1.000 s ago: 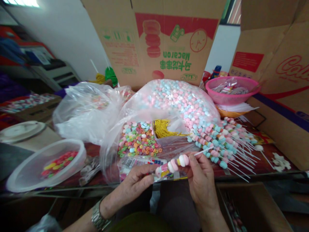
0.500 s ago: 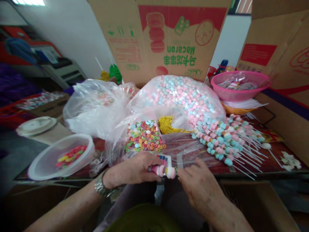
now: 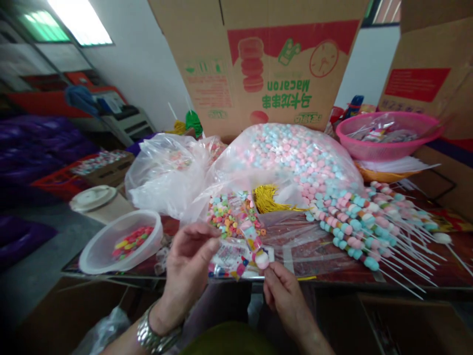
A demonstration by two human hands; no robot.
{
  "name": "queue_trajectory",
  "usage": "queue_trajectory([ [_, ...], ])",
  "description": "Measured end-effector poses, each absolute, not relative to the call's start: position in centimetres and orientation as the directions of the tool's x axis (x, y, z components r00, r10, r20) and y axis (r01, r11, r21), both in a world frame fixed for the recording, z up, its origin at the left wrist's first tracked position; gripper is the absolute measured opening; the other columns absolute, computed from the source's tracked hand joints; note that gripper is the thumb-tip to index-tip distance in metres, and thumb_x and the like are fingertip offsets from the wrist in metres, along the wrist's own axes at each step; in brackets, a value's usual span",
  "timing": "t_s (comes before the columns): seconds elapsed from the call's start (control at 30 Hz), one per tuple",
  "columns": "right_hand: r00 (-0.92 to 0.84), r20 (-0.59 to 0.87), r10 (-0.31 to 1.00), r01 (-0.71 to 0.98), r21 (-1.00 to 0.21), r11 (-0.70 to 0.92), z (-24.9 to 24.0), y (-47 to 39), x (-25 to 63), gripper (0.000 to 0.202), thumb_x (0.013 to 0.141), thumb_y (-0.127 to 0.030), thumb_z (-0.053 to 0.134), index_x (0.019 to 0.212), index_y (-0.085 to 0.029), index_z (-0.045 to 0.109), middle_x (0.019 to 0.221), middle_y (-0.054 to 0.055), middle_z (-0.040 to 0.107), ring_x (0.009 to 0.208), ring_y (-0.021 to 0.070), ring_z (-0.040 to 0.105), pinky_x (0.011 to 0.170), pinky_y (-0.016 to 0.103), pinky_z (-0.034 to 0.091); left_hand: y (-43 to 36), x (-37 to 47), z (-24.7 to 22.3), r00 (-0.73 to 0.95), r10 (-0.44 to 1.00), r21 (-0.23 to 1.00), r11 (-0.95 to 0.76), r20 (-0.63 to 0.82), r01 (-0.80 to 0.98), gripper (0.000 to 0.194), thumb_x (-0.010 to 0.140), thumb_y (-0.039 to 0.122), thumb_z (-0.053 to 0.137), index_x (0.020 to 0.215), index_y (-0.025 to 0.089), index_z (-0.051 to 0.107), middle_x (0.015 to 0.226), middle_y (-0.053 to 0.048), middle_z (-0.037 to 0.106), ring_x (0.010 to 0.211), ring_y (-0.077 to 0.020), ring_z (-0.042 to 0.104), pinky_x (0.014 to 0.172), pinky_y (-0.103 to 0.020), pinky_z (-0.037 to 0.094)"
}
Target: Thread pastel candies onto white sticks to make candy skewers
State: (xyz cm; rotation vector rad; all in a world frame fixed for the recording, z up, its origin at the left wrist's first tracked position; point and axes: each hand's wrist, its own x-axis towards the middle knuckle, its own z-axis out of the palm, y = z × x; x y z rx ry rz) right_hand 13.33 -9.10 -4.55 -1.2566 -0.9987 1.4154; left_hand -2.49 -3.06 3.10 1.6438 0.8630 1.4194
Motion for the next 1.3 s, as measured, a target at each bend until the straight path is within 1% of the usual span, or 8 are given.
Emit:
queue_trajectory([
  [0.07, -0.129, -0.301, 0.945, -0.224, -0.919, -0.324, -3.9, -9.4, 13.4, 0.040, 0.081, -0.057, 0.054, 0.072, -0.018, 0.054, 0.042, -0.008, 0.040, 0.036, 0.0056, 0.027, 0.037, 0.018, 0.018, -2.3, -3.1, 2.4, -0.042, 0.995, 0.943, -0.102, 0.093, -0.317, 0.043, 0.077, 0.040, 0.067, 0.112, 0.024, 0.047, 0.101, -0.003, 0.060, 0.091, -0.0168, 0.059, 0.081, -0.032, 0.046],
  [0.2, -0.294, -0.385, 0.875, -0.282, -0.840, -0.464, -2.9, -9.7, 11.8, 0.040, 0.078, -0.057, 0.057, 0.080, -0.017, 0.054, 0.045, -0.008, 0.046, 0.032, 0.0036, 0.024, 0.034, 0.017, 0.015, -1.1, -1.8, 1.9, 0.287, 0.937, 0.731, 0.336, -0.198, -0.593, 0.052, 0.069, 0.043, 0.073, 0.109, 0.020, 0.050, 0.078, 0.000, 0.064, 0.069, -0.0146, 0.062, 0.075, -0.033, 0.049],
  [0.33, -0.191, -0.295, 0.936, -0.212, -0.919, -0.333, -2.7, -9.1, 10.4, 0.043, 0.081, -0.056, 0.053, 0.063, -0.017, 0.049, 0.044, -0.008, 0.039, 0.035, 0.0039, 0.025, 0.036, 0.018, 0.017, -2.0, 0.8, 1.7, 0.325, 0.916, 0.704, 0.392, -0.236, -0.593, 0.037, 0.069, 0.039, 0.074, 0.094, 0.016, 0.058, 0.046, 0.008, 0.053, 0.043, -0.0084, 0.051, 0.065, -0.028, 0.050],
  [0.77, 0.010, 0.039, 0.999, 0.271, -0.962, 0.035, -3.7, -9.7, 10.8, 0.034, 0.090, -0.040, 0.037, 0.069, -0.019, 0.054, 0.058, 0.001, 0.053, 0.057, 0.0157, 0.053, 0.055, 0.025, 0.042, -3.1, 2.2, -0.7, 0.284, 0.852, 0.706, 0.523, -0.439, -0.478, 0.047, 0.067, 0.051, 0.070, 0.046, 0.017, 0.045, 0.042, 0.005, 0.044, 0.046, -0.0097, 0.047, 0.059, -0.026, 0.044],
  [0.93, 0.109, 0.122, 0.986, 0.306, -0.948, 0.084, -4.0, -8.8, 10.2, 0.034, 0.090, -0.036, 0.034, 0.078, -0.018, 0.060, 0.067, 0.005, 0.061, 0.061, 0.0175, 0.057, 0.060, 0.027, 0.045, -4.6, 2.7, -1.7, 0.213, 0.936, 0.951, 0.301, -0.280, -0.073, 0.041, 0.083, 0.051, 0.048, 0.073, 0.016, 0.066, 0.081, -0.004, 0.065, 0.083, -0.0185, 0.058, 0.083, -0.029, 0.043],
  [1.1, 0.135, 0.134, 0.982, 0.322, -0.943, 0.084, -3.0, -8.2, 11.7, 0.034, 0.091, -0.039, 0.032, 0.072, -0.020, 0.053, 0.060, 0.001, 0.057, 0.055, 0.0153, 0.054, 0.052, 0.024, 0.041, -4.8, 0.6, 0.7, 0.498, 0.865, 0.941, -0.113, -0.065, 0.318, 0.043, 0.094, 0.040, 0.030, 0.094, 0.017, 0.065, 0.094, -0.007, 0.066, 0.091, -0.0188, 0.059, 0.087, -0.031, 0.043],
  [1.23, 0.042, 0.083, 0.996, 0.440, -0.896, 0.056, -1.4, -7.8, 15.1, 0.039, 0.092, -0.040, 0.032, 0.060, -0.022, 0.042, 0.049, -0.003, 0.047, 0.048, 0.0130, 0.048, 0.049, 0.023, 0.035, -3.3, -2.9, 4.4, 0.550, 0.775, 0.447, -0.630, 0.310, 0.635, 0.030, 0.090, 0.036, 0.047, 0.076, 0.018, 0.067, 0.071, -0.005, 0.065, 0.070, -0.0179, 0.059, 0.079, -0.034, 0.045],
  [1.3, -0.073, 0.082, 0.994, 0.511, -0.853, 0.108, -0.7, -8.0, 16.7, 0.040, 0.093, -0.039, 0.031, 0.058, -0.021, 0.042, 0.051, -0.003, 0.048, 0.050, 0.0128, 0.048, 0.051, 0.024, 0.033, -2.0, -4.1, 5.8, 0.556, 0.684, 0.095, -0.667, 0.473, 0.739, 0.027, 0.084, 0.039, 0.059, 0.102, 0.021, 0.065, 0.106, -0.012, 0.064, 0.100, -0.0296, 0.056, 0.093, -0.051, 0.035],
])
